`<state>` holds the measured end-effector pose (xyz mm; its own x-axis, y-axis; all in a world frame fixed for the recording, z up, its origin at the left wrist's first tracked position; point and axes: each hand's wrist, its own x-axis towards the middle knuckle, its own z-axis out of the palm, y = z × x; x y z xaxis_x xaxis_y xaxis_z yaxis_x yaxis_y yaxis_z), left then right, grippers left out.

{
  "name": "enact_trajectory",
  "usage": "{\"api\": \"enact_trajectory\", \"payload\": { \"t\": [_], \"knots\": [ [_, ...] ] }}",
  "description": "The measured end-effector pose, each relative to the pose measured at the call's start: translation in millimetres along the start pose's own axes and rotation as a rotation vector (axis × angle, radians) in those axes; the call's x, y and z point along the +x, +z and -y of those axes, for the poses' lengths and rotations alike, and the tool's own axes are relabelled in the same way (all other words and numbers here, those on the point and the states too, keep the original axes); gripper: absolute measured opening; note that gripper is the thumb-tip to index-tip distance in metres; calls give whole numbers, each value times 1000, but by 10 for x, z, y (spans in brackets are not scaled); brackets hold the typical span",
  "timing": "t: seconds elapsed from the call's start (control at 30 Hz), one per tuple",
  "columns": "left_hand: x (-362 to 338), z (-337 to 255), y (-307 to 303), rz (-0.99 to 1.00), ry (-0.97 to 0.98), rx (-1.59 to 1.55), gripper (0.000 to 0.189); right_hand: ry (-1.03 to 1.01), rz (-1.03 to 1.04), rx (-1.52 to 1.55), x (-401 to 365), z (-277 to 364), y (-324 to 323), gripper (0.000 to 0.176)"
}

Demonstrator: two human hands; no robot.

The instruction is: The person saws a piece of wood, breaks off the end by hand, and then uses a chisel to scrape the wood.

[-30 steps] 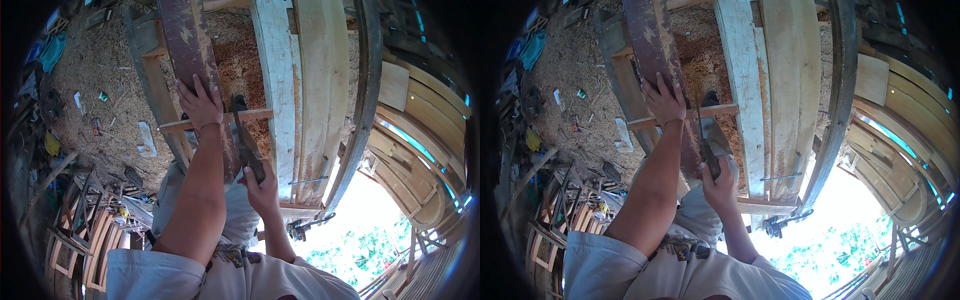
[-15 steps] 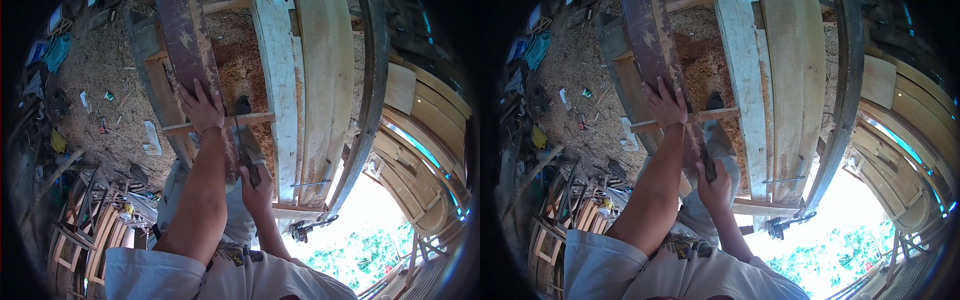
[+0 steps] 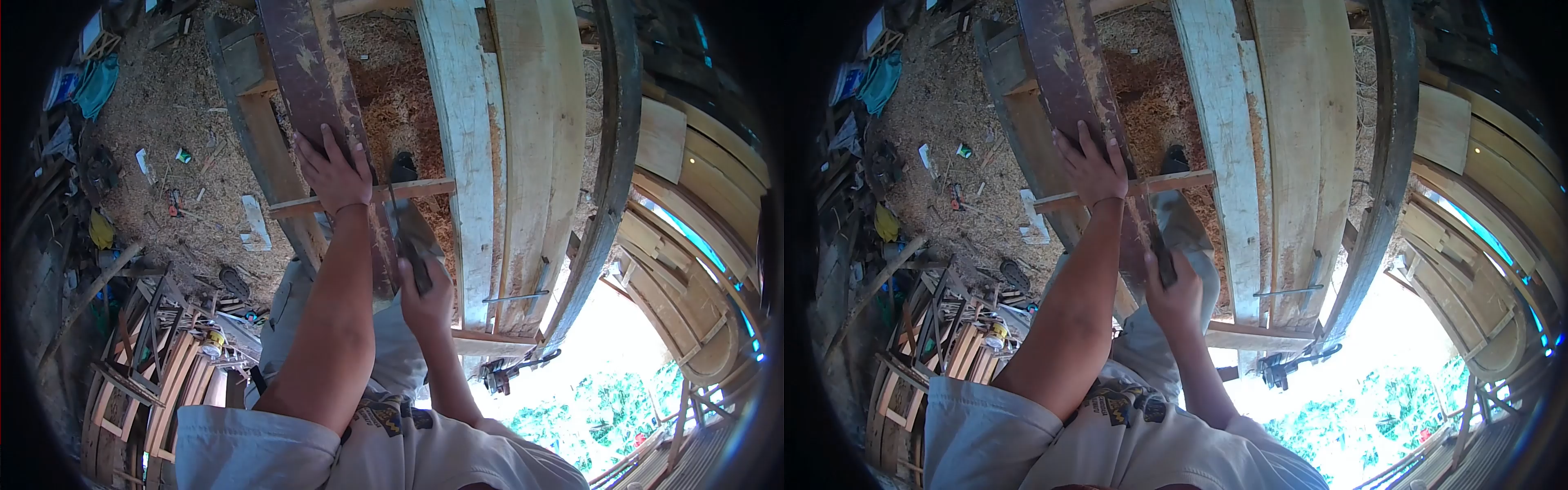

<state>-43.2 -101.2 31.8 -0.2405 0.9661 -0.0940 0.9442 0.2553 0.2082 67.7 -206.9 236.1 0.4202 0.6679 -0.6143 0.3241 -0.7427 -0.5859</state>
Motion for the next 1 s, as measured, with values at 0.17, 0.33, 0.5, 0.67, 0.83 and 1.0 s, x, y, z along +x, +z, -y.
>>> {"api": "enact_trajectory", "payload": {
  "t": [0.17, 0.33, 0.5, 0.67, 0.83, 1.0],
  "knots": [
    [-55, 15, 17, 10, -10, -21, 67, -46, -34, 144, -74, -76, 1, 30],
    [-37, 18, 30, -29, 13, 1, 68, -5, -11, 42, -182, -14, -90, 29],
    [-13, -6, 8, -17, 5, 5, 68, 26, 10, 39, -97, 51, -56, 30],
    [-16, -5, 20, 4, -1, 11, 69, 102, 66, -20, -173, -75, -112, 25],
    [-25, -10, -1, -12, 10, 1, 71, 30, 55, 45, -21, -73, -15, 27],
    [-5, 5, 32, -15, 18, 39, 71, -16, -35, 62, -4, -128, 85, 31]
  ]
}}
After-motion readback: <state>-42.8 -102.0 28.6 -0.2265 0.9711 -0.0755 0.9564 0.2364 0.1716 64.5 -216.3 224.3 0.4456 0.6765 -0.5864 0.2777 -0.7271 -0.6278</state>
